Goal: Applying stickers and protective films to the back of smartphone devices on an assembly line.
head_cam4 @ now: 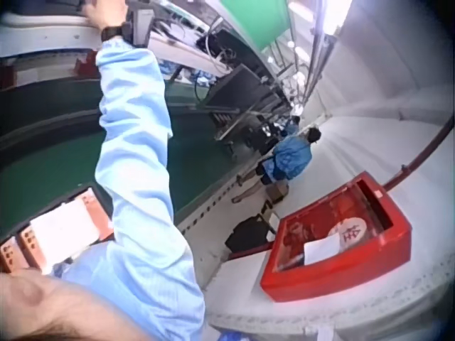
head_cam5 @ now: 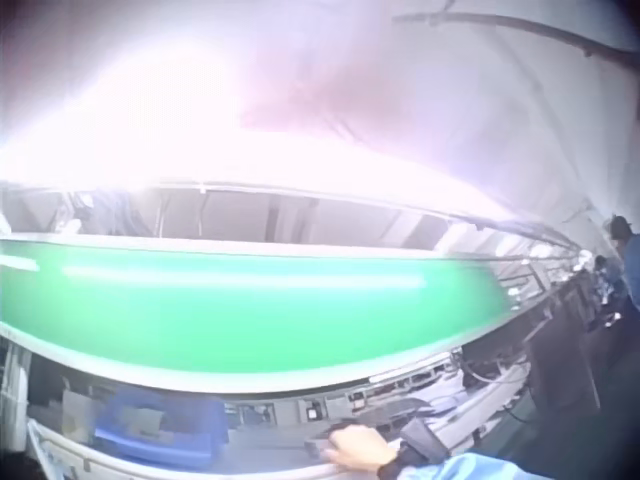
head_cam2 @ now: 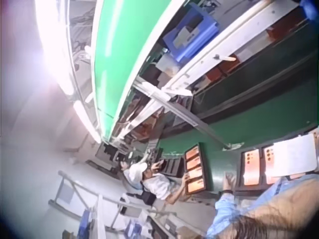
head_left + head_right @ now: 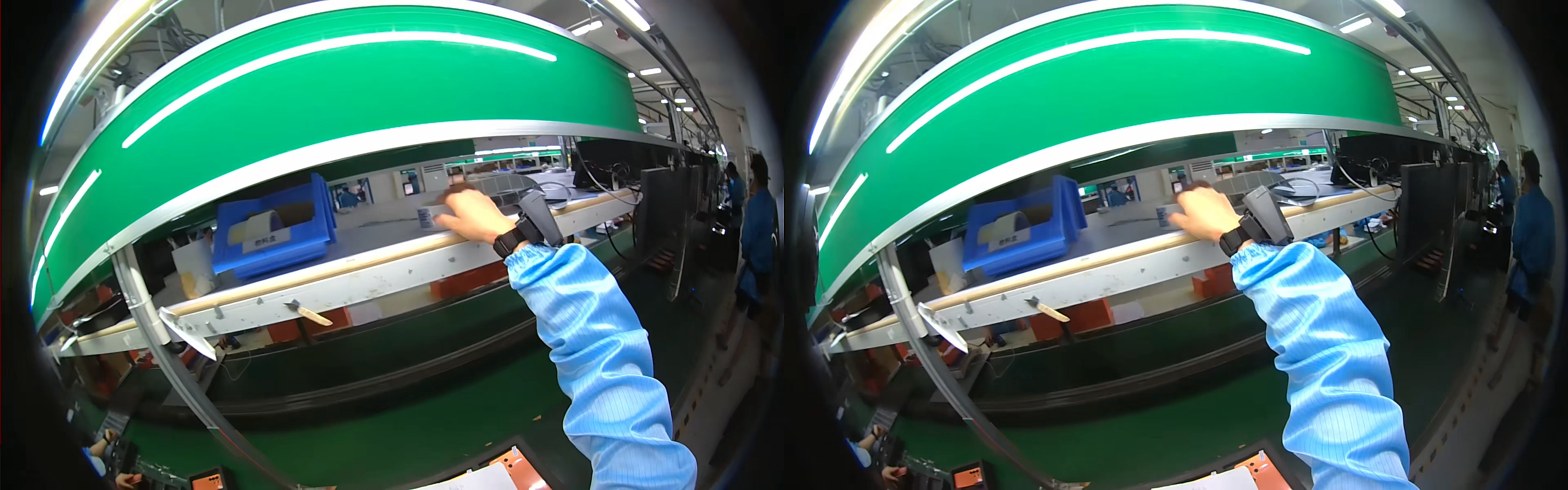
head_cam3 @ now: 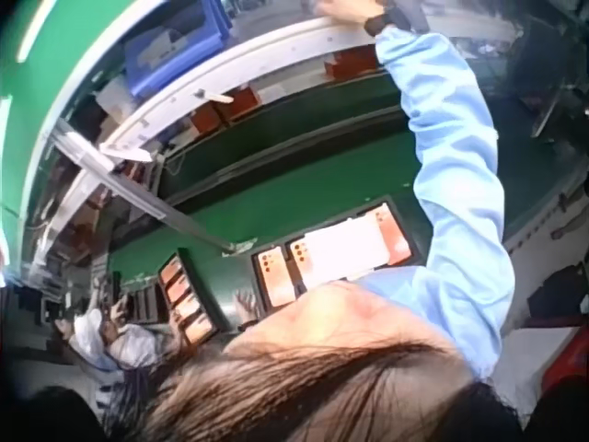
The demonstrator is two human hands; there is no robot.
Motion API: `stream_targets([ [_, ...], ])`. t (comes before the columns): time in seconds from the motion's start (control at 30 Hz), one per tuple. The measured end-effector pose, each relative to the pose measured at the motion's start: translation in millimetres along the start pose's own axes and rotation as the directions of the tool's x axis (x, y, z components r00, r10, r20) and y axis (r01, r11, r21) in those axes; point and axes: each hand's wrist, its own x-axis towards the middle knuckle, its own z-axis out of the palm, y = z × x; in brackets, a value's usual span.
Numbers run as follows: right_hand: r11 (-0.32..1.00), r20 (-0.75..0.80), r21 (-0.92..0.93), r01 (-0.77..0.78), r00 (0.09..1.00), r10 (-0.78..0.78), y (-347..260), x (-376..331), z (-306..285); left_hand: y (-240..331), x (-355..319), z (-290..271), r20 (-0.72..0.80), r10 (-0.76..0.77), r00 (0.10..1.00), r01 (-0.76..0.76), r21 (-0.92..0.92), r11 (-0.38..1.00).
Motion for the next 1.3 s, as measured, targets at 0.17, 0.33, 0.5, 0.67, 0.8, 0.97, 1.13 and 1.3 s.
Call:
stream_targets([
  [0.17,0.967,-0.224,0.138,0.216,0.958,-0.182,20.1,1.3,24.2,37.0,-66.8,-43.6,-0.150,0.320,0.936,-0.328,-0.032,0.944],
  [0.33,0.819,-0.501,0.172,0.547,0.765,-0.406,-54.2,-70.0,-10.6,90.0,-132.0,11.3,-0.057,0.598,0.799,-0.600,-0.016,0.800],
  [0.5,0.560,-0.443,0.393,0.729,0.684,-0.579,-138.6,-195.3,-46.1,76.0,-37.0,11.6,0.667,-0.086,0.740,0.236,-0.137,0.962],
  [0.67,0.472,-0.361,0.585,0.660,0.732,-0.577,-178.6,-287.6,-22.6,56.6,-253.4,228.3,0.792,0.519,0.321,-0.499,-0.325,0.803],
  [0.8,0.548,-0.273,0.601,0.581,0.794,-0.543,-177.0,-324.1,-8.2,45.0,-267.4,254.0,0.737,0.508,0.446,-0.428,-0.323,0.844],
  [0.97,0.605,-0.189,0.595,0.529,0.824,-0.534,-170.1,-356.5,-5.1,33.4,-279.2,257.3,0.659,0.357,0.663,-0.270,-0.234,0.934],
  [1.13,0.429,-0.108,0.893,0.138,0.990,-0.094,-139.3,-376.5,-6.9,20.7,-263.6,248.8,0.730,0.198,0.654,-0.015,-0.249,0.968],
  [1.3,-0.186,0.501,0.849,-0.494,0.865,-0.011,-131.3,-404.2,12.4,13.9,-266.5,255.6,0.776,0.079,0.626,0.158,-0.225,0.961],
])
